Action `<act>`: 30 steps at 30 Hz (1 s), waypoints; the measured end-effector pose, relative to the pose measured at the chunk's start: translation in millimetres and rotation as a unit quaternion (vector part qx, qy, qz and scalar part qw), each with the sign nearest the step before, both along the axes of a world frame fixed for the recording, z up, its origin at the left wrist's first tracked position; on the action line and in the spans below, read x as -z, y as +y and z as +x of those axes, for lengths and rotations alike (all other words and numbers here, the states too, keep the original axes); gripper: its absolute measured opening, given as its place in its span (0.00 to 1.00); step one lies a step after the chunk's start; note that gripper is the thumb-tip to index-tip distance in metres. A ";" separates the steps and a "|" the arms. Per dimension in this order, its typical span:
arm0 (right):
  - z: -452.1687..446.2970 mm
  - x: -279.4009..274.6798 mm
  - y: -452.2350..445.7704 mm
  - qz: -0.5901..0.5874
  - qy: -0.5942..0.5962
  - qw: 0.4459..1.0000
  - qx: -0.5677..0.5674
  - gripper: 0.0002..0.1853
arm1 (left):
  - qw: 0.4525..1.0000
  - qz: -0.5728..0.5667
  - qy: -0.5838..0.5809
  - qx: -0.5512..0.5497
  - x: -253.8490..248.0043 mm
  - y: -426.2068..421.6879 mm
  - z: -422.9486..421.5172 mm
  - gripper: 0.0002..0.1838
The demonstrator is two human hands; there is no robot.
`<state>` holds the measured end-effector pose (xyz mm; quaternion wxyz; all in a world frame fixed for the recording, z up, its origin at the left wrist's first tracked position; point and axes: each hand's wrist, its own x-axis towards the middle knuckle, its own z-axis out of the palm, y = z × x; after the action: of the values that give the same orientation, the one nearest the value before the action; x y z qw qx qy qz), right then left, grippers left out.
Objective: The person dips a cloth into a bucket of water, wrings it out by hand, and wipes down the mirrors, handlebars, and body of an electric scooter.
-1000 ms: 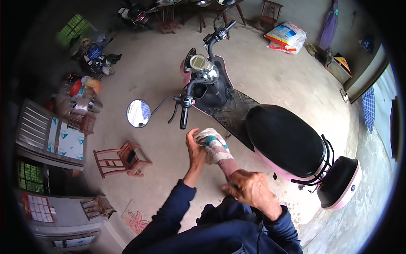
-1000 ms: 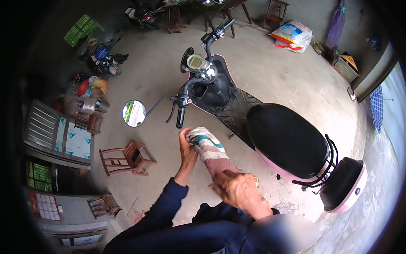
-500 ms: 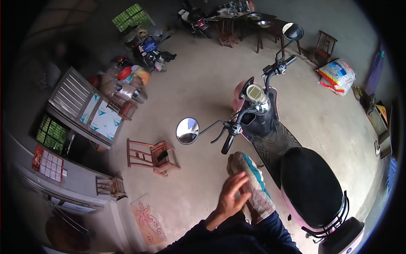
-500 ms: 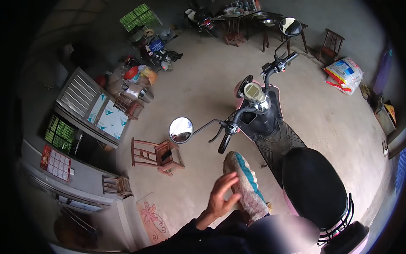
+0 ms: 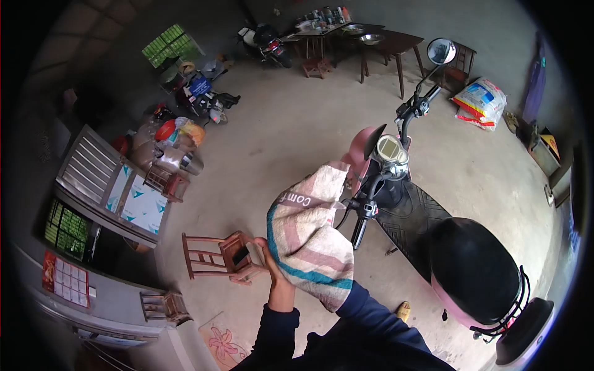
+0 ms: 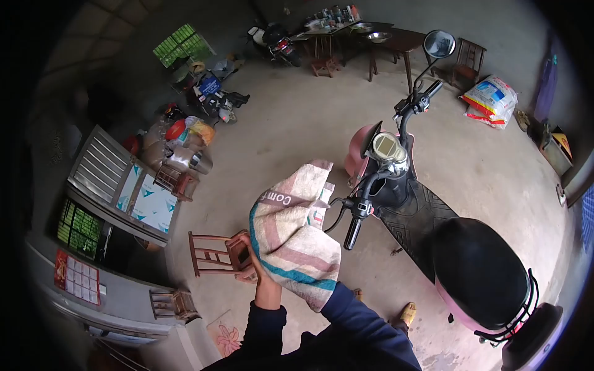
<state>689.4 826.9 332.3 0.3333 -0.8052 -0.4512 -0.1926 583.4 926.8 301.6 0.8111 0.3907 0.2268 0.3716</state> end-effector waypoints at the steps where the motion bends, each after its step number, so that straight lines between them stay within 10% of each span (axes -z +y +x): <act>1: -3.0 0.4 4.7 -0.012 -0.004 1.000 0.009 0.12 | 0.999 -0.031 0.023 -0.007 0.3 1.6 -0.8 0.59; 30: -1.1 -14.9 5.2 -0.049 -0.013 0.998 0.045 0.12 | 0.982 0.139 -0.036 0.120 -13.7 -16.6 9.3 0.56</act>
<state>688.3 832.1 347.1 0.2785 -0.8377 -0.4272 -0.1953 592.7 910.2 315.3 0.7954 0.5102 0.0955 0.3128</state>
